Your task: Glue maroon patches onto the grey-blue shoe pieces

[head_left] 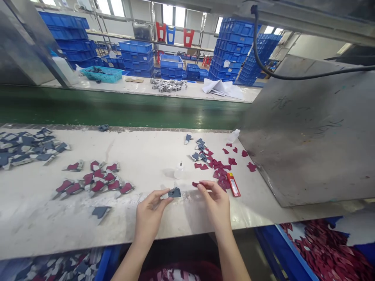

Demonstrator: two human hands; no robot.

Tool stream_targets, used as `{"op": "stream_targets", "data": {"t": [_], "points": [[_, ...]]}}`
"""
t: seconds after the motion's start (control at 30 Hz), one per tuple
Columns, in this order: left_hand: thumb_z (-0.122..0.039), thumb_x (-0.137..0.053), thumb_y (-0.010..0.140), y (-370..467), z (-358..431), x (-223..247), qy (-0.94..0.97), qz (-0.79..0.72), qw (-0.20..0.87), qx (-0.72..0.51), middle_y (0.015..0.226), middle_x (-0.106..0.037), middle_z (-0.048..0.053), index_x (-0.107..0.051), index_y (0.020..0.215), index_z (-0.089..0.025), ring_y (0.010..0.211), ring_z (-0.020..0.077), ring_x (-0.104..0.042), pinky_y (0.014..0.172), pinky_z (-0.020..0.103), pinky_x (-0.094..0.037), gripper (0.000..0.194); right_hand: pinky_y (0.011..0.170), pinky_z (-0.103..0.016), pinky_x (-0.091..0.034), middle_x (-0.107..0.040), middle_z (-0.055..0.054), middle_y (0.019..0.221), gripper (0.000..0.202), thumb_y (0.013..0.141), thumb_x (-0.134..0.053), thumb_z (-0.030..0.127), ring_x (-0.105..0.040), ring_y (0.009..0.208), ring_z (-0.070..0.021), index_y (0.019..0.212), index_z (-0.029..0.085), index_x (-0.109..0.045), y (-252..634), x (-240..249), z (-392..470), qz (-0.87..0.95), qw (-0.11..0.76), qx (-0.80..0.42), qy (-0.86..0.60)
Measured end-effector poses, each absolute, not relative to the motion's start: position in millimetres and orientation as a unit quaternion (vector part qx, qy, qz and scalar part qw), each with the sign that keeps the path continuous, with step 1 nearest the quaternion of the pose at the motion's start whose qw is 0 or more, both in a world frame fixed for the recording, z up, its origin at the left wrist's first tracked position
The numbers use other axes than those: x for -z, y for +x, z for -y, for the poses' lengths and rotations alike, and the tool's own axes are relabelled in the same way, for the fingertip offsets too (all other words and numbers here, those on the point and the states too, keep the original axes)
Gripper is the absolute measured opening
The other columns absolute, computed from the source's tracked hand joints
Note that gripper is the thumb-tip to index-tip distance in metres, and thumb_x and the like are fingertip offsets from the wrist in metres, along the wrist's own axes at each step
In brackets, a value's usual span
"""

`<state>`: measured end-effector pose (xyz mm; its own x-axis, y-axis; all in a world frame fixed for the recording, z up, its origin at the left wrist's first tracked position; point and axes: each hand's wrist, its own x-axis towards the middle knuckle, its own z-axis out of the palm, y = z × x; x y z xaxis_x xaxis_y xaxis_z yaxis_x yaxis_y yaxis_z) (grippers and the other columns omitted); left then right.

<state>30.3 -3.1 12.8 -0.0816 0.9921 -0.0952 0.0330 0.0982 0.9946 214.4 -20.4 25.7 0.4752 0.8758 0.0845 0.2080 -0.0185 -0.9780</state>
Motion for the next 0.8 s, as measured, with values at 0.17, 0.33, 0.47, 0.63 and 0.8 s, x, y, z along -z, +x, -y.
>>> {"op": "stream_targets", "data": {"t": [0.17,0.33,0.47,0.63,0.8], "points": [[-0.026,-0.078,0.07,35,9,-28,0.432,-0.534,0.507,-0.522,0.095,-0.08,0.005,-0.077,0.089,-0.019,0.09,0.0247,-0.076,0.082,0.031,-0.062,0.02,0.073,-0.033,-0.057,-0.073,-0.004,0.072,0.026,0.069,-0.082,0.038,-0.07,0.072,-0.0207,0.084,0.018,-0.074,175,-43,35,0.333,0.611,-0.405,-0.593],[-0.023,-0.078,0.071,37,17,-37,0.434,-0.515,0.52,-0.525,0.092,-0.08,0.006,-0.078,0.088,-0.018,0.086,0.0244,-0.076,0.078,0.029,-0.064,0.018,0.079,-0.032,-0.057,-0.075,-0.008,0.086,0.02,0.066,-0.085,0.035,-0.071,0.087,-0.023,0.071,0.018,-0.075,163,-50,36,0.316,0.619,-0.433,-0.574],[-0.022,-0.079,0.07,37,21,-35,0.436,-0.512,0.515,-0.532,0.089,-0.08,0.006,-0.079,0.087,-0.019,0.086,0.0243,-0.077,0.08,0.029,-0.063,0.018,0.078,-0.034,-0.058,-0.075,-0.009,0.088,0.018,0.066,-0.085,0.033,-0.072,0.085,-0.0234,0.069,0.018,-0.075,162,-51,36,0.307,0.624,-0.456,-0.556],[-0.02,-0.079,0.069,36,21,-36,0.433,-0.506,0.525,-0.53,0.091,-0.08,0.005,-0.08,0.087,-0.021,0.09,0.0244,-0.076,0.083,0.028,-0.062,0.017,0.077,-0.033,-0.06,-0.074,-0.009,0.085,0.016,0.065,-0.085,0.03,-0.072,0.085,-0.0231,0.069,0.018,-0.076,162,-52,37,0.304,0.639,-0.463,-0.534],[-0.021,-0.079,0.069,32,23,-38,0.451,-0.518,0.515,-0.513,0.094,-0.08,0.005,-0.08,0.087,-0.022,0.101,0.0261,-0.073,0.09,0.03,-0.059,0.018,0.077,-0.033,-0.06,-0.074,-0.008,0.083,0.015,0.064,-0.086,0.029,-0.071,0.084,-0.022,0.068,0.018,-0.075,161,-53,37,0.297,0.648,-0.461,-0.528]]}}
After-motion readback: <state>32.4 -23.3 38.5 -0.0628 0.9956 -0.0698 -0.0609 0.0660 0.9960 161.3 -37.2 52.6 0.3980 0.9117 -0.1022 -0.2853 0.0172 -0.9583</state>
